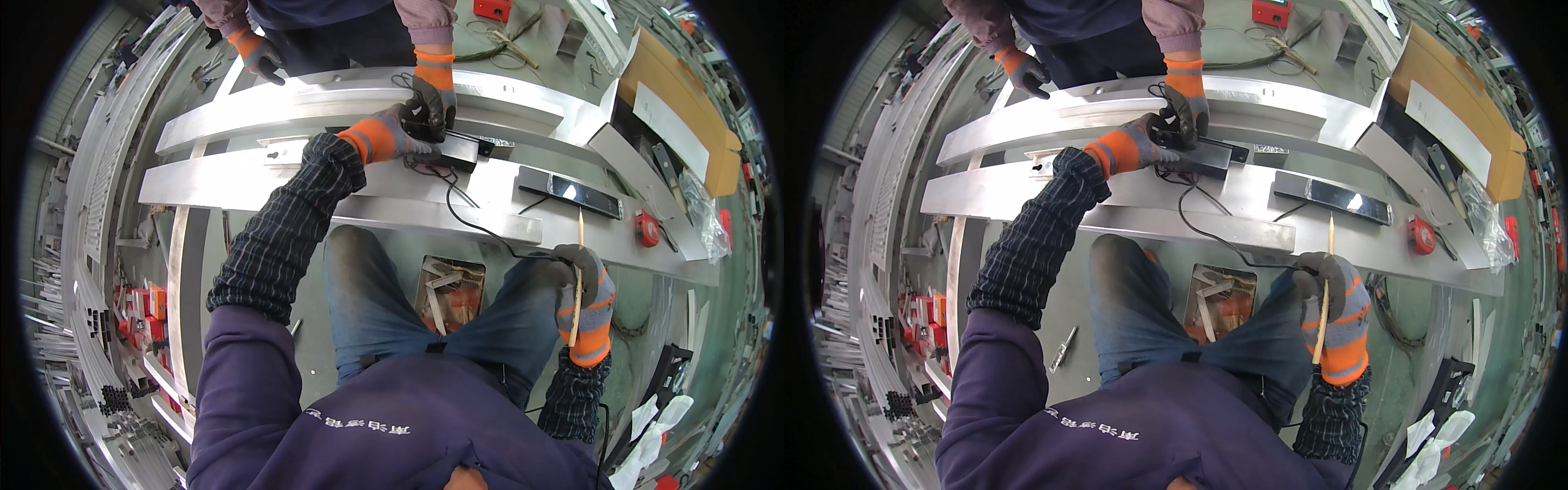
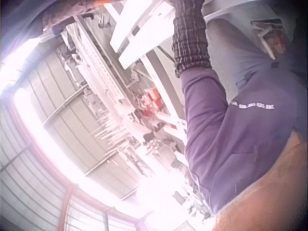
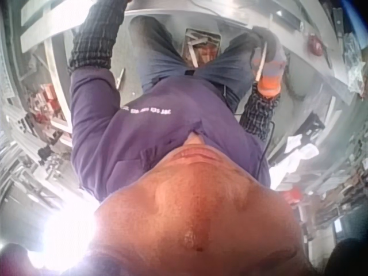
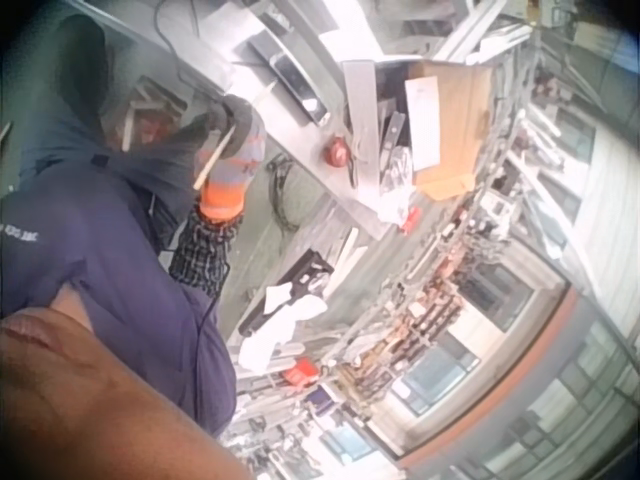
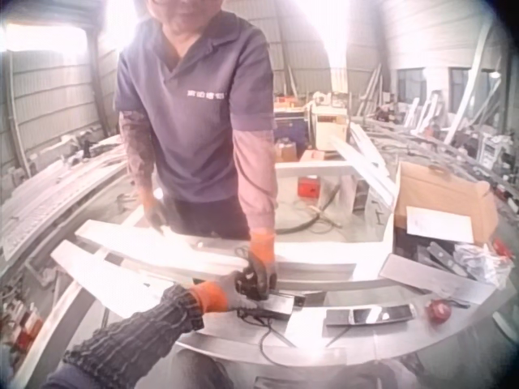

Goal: The person assembles a metal frame by positioning and securing metal bars and brackets. They use a measuring tape to mark positions and a pencil to make marks, then attach components with tools. The work occurs at a workbench in a workshop environment.

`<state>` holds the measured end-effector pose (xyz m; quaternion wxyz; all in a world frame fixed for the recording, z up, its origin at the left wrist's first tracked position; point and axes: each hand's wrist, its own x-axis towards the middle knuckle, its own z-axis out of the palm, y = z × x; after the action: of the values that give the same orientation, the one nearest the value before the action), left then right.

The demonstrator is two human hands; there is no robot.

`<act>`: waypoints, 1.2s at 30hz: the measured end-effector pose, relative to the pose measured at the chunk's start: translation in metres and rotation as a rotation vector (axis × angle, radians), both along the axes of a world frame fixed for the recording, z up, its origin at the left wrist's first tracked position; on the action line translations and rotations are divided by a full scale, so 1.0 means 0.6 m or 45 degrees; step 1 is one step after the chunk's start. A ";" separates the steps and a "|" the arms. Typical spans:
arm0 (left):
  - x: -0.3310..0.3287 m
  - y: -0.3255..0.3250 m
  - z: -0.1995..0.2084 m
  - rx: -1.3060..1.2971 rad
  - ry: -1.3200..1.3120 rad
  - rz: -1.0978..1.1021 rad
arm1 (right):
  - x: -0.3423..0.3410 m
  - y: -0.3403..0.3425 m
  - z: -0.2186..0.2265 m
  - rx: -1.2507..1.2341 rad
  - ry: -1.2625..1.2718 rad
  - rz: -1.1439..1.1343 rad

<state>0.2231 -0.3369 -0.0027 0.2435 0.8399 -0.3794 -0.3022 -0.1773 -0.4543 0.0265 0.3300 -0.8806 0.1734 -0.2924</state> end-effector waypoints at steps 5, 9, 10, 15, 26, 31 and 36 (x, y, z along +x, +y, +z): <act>-0.026 0.009 0.009 -0.184 -0.109 0.028 | -0.002 -0.008 -0.012 -0.010 -0.031 -0.045; -0.019 0.004 -0.018 -0.225 -0.312 0.169 | 0.004 -0.005 -0.004 0.004 -0.039 -0.043; -0.013 0.002 -0.022 -0.230 -0.316 0.208 | 0.005 -0.003 -0.003 0.015 -0.028 -0.038; -0.018 -0.003 0.017 -0.312 -0.083 0.108 | -0.001 -0.010 0.002 0.009 -0.026 -0.060; -0.003 0.062 0.075 -0.840 -0.069 0.114 | -0.017 -0.037 0.014 0.113 -0.120 -0.231; 0.055 0.112 0.089 -1.120 -0.075 -0.042 | -0.048 -0.117 -0.024 -0.006 -0.176 -0.419; 0.069 0.137 0.086 -1.224 0.173 0.173 | -0.043 -0.119 -0.021 0.141 -0.404 -0.411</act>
<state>0.2648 -0.2548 0.0489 0.6469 0.6338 -0.4035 -0.1303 -0.2033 -0.5260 0.0138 0.3499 -0.7651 0.2738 -0.4661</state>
